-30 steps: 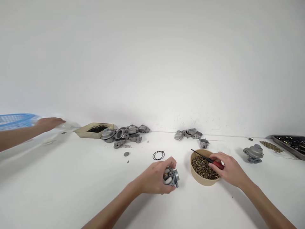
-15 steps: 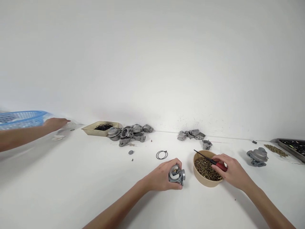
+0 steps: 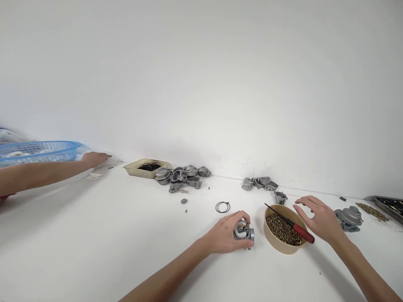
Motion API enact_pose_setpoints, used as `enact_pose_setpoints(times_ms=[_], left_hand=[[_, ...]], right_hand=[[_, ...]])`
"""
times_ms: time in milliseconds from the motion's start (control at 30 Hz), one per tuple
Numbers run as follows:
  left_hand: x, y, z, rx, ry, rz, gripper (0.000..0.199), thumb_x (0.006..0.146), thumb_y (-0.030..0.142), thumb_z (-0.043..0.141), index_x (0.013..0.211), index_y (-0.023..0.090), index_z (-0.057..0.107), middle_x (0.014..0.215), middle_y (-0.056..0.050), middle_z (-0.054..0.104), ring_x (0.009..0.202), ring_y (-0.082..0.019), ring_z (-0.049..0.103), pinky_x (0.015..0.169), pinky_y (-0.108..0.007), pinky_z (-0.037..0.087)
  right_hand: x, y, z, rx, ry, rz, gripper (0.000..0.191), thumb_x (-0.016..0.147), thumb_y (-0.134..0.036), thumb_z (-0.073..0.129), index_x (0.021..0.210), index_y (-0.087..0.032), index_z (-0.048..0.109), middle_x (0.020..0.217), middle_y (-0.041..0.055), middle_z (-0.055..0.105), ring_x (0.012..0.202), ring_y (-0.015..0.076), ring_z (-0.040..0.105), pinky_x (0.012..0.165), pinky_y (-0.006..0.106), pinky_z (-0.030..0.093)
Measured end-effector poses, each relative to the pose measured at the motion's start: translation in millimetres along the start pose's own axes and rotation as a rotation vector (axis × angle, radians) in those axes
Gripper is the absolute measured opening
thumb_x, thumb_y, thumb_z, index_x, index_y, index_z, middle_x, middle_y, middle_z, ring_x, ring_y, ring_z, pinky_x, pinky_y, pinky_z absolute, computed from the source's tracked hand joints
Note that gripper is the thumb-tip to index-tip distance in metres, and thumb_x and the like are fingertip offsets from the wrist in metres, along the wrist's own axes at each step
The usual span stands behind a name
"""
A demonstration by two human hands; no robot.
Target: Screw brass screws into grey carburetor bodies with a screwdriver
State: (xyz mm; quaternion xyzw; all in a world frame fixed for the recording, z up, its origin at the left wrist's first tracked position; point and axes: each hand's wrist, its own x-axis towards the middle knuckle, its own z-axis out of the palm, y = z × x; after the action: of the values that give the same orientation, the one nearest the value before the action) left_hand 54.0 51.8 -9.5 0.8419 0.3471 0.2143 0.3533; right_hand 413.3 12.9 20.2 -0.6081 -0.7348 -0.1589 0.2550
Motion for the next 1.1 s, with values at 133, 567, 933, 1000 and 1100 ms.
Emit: enact_pose_setpoints(times_ms=[133,567,933,1000,1100], left_hand=[[0,-2,-3.1,0.079,0.039,0.080,0.054,0.070,0.042,0.096,0.109,0.025,0.063,0.113,0.002,0.068,0.105,-0.024,0.062,0.091,-0.032,0.044],[0,-1,7.9,-0.026,0.131,0.064,0.021,0.087,0.033,0.081,0.102,0.025,0.068,0.103,0.002,0.071,0.095,-0.020,0.066,0.091,-0.030,0.047],[1,-8,-0.6,-0.135,0.033,0.149,0.023,0.089,0.039,0.081,0.104,0.025,0.073,0.109,-0.002,0.072,0.103,-0.024,0.067,0.096,-0.033,0.049],[1,-10,-2.4,-0.122,0.030,0.159,0.033,0.085,0.044,0.086,0.109,0.026,0.072,0.116,-0.003,0.071,0.108,-0.026,0.066,0.099,-0.034,0.048],[1,-13,-3.9,-0.032,0.064,0.175,0.062,0.070,0.054,0.095,0.120,0.029,0.069,0.123,-0.004,0.068,0.113,-0.029,0.064,0.101,-0.036,0.048]], right_hand=[[54,-11,13,-0.066,-0.207,0.094,0.029,0.104,-0.043,0.052,0.112,-0.027,0.075,0.124,0.0071,0.076,0.107,0.0266,0.074,0.087,0.038,0.059],[168,-26,112,-0.143,-0.468,0.227,0.037,0.104,-0.037,0.068,0.136,-0.019,0.064,0.137,0.0113,0.066,0.115,0.0263,0.069,0.096,0.048,0.060],[173,-18,110,-0.059,-0.394,0.296,0.036,0.103,-0.037,0.069,0.133,-0.018,0.066,0.134,0.0103,0.068,0.113,0.0263,0.070,0.094,0.047,0.061],[175,-17,99,-0.026,-0.350,0.290,0.035,0.103,-0.037,0.069,0.132,-0.018,0.066,0.133,0.0098,0.068,0.112,0.0263,0.070,0.094,0.046,0.061],[177,-17,80,0.027,-0.272,0.268,0.033,0.104,-0.038,0.069,0.129,-0.018,0.068,0.129,0.0090,0.070,0.108,0.0247,0.071,0.091,0.044,0.062]])
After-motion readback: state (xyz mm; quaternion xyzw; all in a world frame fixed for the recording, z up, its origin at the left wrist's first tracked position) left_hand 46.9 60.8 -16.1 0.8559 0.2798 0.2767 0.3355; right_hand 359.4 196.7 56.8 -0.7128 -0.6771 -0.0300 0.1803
